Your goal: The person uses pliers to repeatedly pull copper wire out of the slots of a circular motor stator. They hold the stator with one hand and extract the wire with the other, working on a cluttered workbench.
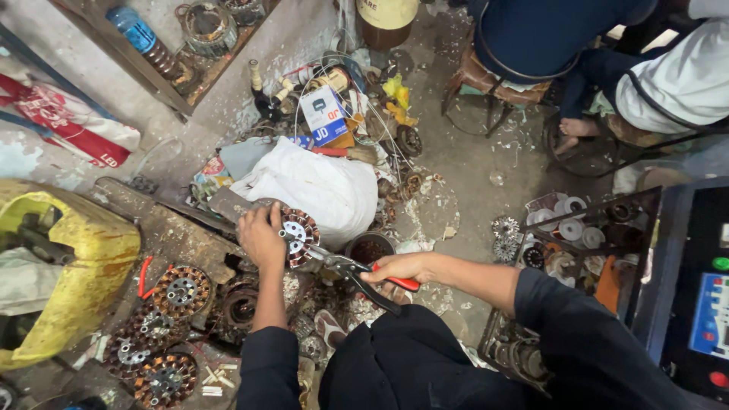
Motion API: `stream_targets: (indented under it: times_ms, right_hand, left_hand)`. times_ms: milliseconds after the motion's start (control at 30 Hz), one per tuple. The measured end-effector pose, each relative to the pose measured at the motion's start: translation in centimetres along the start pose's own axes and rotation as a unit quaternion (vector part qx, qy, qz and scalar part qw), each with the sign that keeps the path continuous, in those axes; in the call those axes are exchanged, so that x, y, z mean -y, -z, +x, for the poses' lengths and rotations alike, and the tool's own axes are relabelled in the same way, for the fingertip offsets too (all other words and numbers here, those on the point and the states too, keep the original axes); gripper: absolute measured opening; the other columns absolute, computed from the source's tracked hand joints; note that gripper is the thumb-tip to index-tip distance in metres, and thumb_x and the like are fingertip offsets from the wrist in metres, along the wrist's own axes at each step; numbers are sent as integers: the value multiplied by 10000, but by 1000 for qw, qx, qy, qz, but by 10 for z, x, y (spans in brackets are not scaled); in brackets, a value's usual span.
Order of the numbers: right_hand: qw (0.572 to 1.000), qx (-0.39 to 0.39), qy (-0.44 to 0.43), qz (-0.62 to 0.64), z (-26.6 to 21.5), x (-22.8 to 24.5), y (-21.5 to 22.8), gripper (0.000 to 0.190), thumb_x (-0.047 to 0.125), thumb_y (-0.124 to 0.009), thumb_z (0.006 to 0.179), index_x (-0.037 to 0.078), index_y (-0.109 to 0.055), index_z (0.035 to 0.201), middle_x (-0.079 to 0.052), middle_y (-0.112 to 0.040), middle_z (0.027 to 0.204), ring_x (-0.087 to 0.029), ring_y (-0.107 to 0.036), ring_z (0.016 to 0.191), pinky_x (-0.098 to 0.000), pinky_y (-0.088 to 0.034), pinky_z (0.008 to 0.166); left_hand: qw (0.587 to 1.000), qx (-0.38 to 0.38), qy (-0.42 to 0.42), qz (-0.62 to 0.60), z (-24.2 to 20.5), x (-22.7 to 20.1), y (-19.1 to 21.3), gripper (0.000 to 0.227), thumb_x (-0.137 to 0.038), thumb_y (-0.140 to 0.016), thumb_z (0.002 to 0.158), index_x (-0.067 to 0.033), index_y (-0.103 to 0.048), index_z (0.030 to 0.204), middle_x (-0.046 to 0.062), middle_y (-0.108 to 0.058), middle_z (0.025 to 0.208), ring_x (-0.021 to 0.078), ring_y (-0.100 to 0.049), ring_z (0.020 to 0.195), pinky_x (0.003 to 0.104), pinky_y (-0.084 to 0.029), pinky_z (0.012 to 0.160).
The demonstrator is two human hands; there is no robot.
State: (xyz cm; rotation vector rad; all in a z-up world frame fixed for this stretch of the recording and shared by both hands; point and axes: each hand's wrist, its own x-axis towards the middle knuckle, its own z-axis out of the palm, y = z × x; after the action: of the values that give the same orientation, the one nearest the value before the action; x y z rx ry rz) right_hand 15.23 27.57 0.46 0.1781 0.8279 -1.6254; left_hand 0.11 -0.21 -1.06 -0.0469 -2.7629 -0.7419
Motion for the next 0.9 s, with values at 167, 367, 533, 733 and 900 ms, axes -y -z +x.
stream_targets:
  times_ms: [167, 367, 533, 733, 900]
  right_hand:
    - [963, -187, 21, -192, -1, 6, -12, 418, 385, -668, 1012, -7, -675, 1158, 30, -647, 841, -52, -510, 653, -257, -474, 547]
    - [939, -225, 78, -247, 11, 3, -19, 396, 395, -661, 974, 84, -631, 1217, -20, -700, 904, -82, -626, 766, -266, -533, 669]
    - [942, -237, 98, -216, 20, -10, -14, 407, 415, -718, 935, 27, -698, 1057, -31, -701, 853, -129, -644, 772, -315, -528, 679]
    - [935, -236, 55, -257, 23, -5, -11, 353, 409, -782, 887, 57, -749, 894, -20, -687, 816, -114, -607, 758, -315, -491, 700]
    - [953, -288, -57, -76, 22, 7, -8, 250, 253, -747, 871, 39, -728, 998, -59, -749, 852, -208, -677, 743, -367, -549, 666]
  left_hand:
    - [1000, 17, 13, 1, -2, -1, -2, 419, -421, -612, 1032, -38, -782, 1033, 137, -719, 1178, 348, -598, 1109, 486, -457, 965]
    - [1000, 4, -13, 4, 3, 1, 0, 427, -413, -608, 1049, -21, -778, 1033, 152, -720, 1163, 354, -597, 1081, 482, -455, 969]
    - [1000, 1, -13, 2, 1, -4, -1, 424, -410, -614, 1055, -18, -773, 1023, 157, -718, 1147, 364, -602, 1087, 474, -463, 960]
    - [999, -25, -44, 7, -2, -5, 9, 351, -360, -643, 1025, -38, -781, 1049, 178, -707, 1122, 386, -595, 1084, 488, -455, 955]
    - [991, 15, -18, -129, -2, 2, 2, 263, -253, -626, 1015, -38, -727, 1128, 180, -678, 1169, 402, -573, 1128, 525, -434, 987]
